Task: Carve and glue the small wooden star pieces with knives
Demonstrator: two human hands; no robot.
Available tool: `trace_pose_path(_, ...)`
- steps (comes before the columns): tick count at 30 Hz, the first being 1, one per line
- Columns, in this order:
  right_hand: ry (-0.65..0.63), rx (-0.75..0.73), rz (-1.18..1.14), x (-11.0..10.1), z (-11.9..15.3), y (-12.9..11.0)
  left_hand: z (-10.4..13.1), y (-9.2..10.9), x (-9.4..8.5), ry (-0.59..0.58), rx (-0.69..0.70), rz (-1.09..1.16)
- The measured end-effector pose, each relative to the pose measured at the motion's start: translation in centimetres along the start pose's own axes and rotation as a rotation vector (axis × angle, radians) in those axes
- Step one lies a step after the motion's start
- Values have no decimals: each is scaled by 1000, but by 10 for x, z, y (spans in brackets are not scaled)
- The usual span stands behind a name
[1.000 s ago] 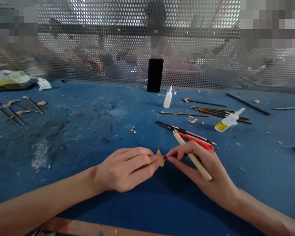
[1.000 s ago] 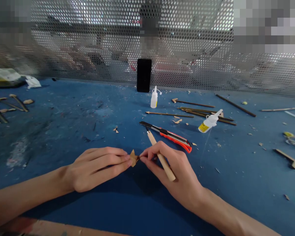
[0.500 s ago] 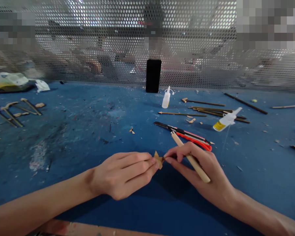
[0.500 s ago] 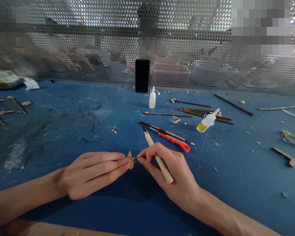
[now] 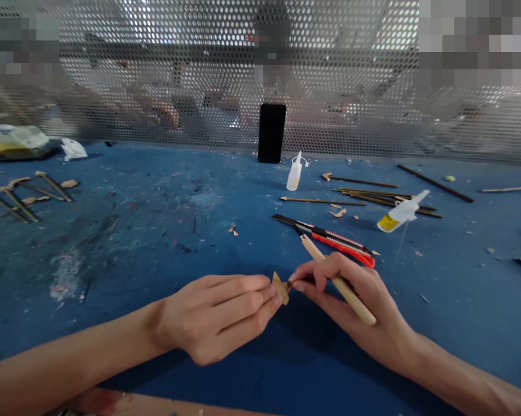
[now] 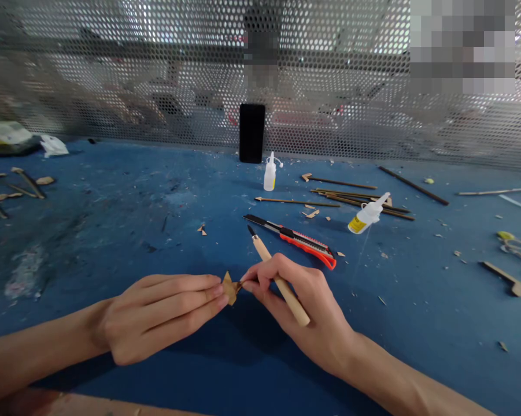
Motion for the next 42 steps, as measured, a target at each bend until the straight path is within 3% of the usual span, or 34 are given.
trace_pose_path(13, -25, 14, -47, 2, 2, 4, 2, 3, 2, -14, 29, 2)
trace_pose_path(21, -1, 54, -60, 0, 2, 8, 11, 2, 5, 51, 19, 41)
trace_pose_path(25, 40, 71, -54, -4, 3, 10, 9, 2, -2, 92, 11, 42)
trace_pose_path(29, 83, 77, -34, -8, 3, 9, 3, -3, -2, -13, -52, 78)
trace_pose_path(31, 102, 54, -10, -10, 2, 5, 1, -5, -4, -12, -82, 105)
trace_pose_path(36, 135, 22, 31, -13, 0, -1, 5, -28, -11, 211, -294, 282)
trace_pose_path(39, 200, 10, 96, -20, 0, -3, 13, -49, -10, 353, -484, 427)
trace_pose_path(42, 273, -8, 169, -27, 1, -5, 26, -74, 2, 399, -738, 586)
Point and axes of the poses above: each hand's wrist, its own z-axis away from the middle knuckle, its own x-axis out of the palm, y = z × x, the point moved 10 cm from there along -z, towards the middle knuckle, and after that the axes turned 13 degrees about z, right-handed, at the moved point
